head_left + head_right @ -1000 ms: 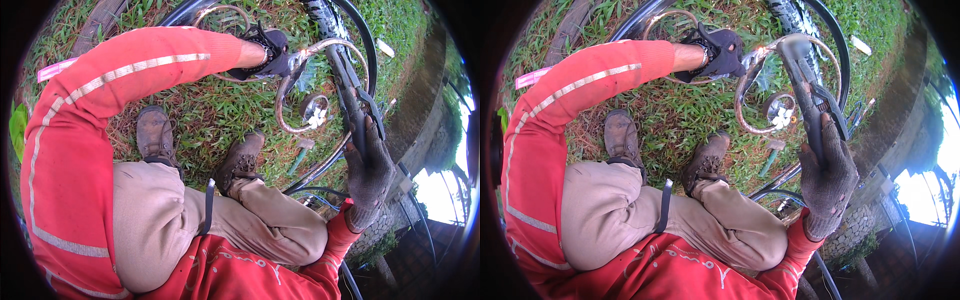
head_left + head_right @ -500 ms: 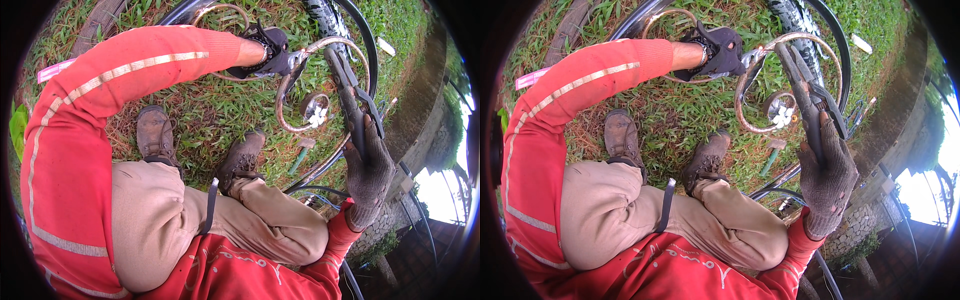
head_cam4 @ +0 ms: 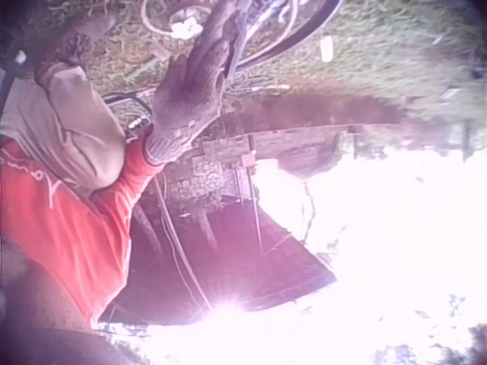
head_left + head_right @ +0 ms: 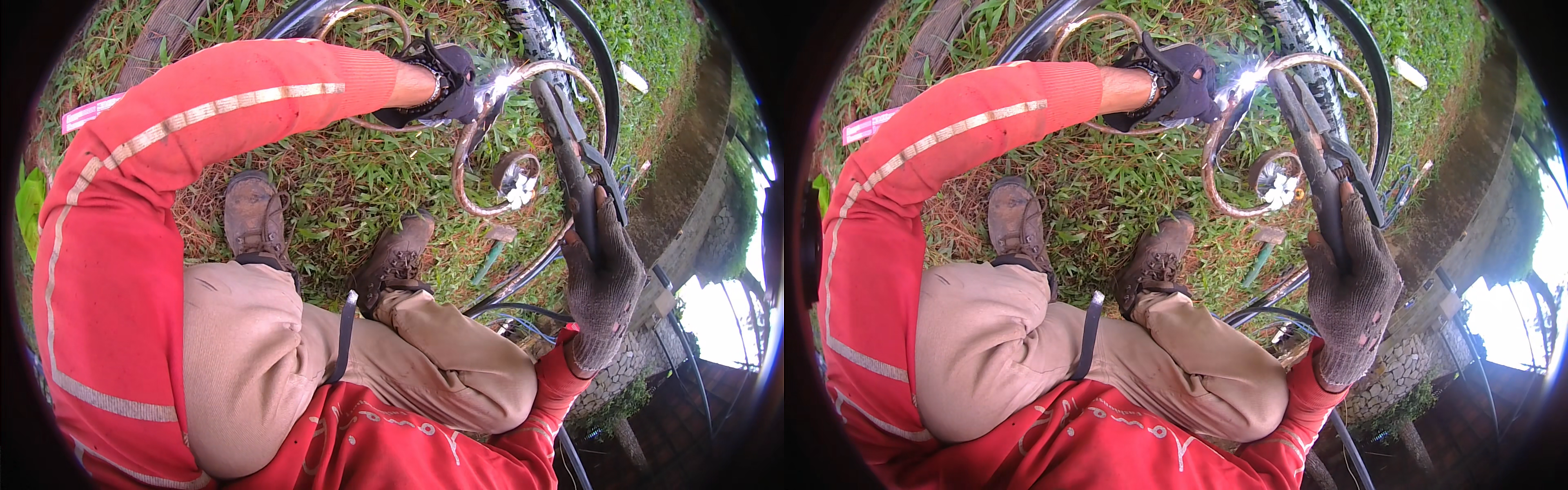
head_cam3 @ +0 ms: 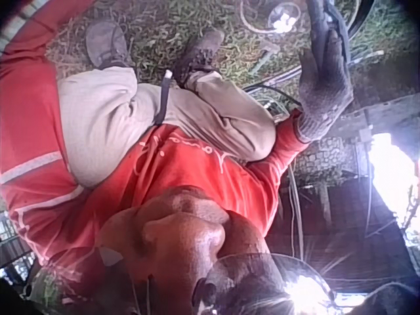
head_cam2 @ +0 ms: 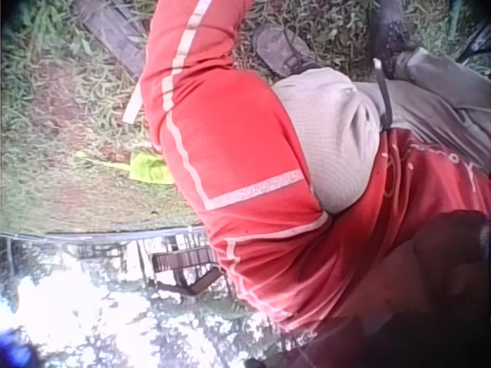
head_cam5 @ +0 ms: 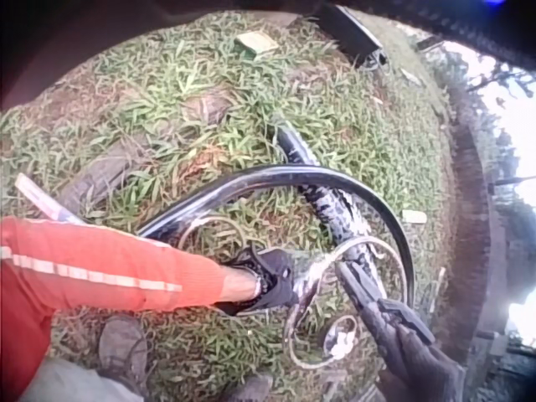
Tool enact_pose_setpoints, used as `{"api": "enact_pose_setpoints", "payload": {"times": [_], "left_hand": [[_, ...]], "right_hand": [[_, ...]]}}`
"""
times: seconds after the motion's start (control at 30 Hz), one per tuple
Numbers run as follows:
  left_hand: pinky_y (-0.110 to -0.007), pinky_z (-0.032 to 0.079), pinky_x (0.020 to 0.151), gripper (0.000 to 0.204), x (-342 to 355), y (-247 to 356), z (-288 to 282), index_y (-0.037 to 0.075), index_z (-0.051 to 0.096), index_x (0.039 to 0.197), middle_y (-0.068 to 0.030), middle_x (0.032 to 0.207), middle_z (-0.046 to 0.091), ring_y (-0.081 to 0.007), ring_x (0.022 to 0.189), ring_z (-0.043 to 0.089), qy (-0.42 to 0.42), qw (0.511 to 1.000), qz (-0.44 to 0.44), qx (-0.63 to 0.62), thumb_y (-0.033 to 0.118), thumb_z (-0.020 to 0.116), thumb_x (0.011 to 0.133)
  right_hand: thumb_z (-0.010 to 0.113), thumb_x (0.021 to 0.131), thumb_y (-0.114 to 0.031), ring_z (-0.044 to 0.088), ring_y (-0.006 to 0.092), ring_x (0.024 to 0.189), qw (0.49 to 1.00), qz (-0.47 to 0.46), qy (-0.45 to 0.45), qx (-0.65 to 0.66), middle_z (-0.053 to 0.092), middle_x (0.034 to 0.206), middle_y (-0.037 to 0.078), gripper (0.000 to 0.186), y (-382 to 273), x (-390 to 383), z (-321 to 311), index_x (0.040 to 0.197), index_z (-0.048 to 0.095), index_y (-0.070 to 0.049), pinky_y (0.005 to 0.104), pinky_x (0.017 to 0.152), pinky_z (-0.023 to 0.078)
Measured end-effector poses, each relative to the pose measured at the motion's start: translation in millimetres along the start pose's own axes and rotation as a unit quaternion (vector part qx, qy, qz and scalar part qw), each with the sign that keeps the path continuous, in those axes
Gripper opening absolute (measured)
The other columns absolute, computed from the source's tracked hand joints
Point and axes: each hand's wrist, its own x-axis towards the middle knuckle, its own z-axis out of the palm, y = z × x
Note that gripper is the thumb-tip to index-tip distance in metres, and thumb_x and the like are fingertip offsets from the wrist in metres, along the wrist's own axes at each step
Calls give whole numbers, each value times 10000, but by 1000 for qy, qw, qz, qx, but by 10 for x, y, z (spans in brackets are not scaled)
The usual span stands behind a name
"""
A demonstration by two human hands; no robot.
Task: The person welds metal components together to construct a decorative frame on the grass. The person positions a metal ring and uses a welding torch to join it to other metal parts while wearing gloves.
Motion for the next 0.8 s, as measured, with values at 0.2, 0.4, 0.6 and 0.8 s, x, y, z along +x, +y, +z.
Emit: {"api": "enact_pose_setpoints", "payload": {"times": [0.2, 0.4, 0.6, 0.8], "left_hand": [[-360, 559, 738, 186, -52, -25, -8, 162, 842, 1066, -48, 917, 792, -211, 758, 691, -17, 1000, -16, -2, 308, 787, 966], [-359, 555, 727, 179, -73, -42, -22, 165, 851, 1044, -46, 895, 793, -211, 736, 687, -41, 999, -28, 2, 313, 799, 957], [-358, 550, 717, 172, -131, -170, -151, 169, 859, 1022, -43, 873, 793, -212, 714, 682, -94, 992, -77, 17, 318, 811, 949], [-380, 576, 690, 415, -65, -21, -261, 144, 869, 1001, -37, 814, 780, -221, 672, 685, -84, 974, -115, 176, 542, 803, 904]], "right_hand": [[790, 922, 20, 774, 200, 1169, 1000, 15, -5, -17, 809, 1311, 194, 644, -76, 22, -9, 1546, 682, -98, 355, 1001, 588], [786, 1004, -12, 659, 156, 1295, 998, 62, 7, 31, 714, 1496, 152, 678, 100, -88, -102, 1640, 553, -31, 320, 1106, 513], [797, 992, 27, 683, 191, 1257, 985, 85, 111, 104, 711, 1478, 178, 674, 292, -336, -146, 1616, 543, 48, 325, 1074, 538], [816, 967, 21, 676, 210, 1280, 967, 144, 130, 164, 693, 1498, 221, 702, 842, -933, 48, 1604, 530, 93, 337, 1084, 540]]}}
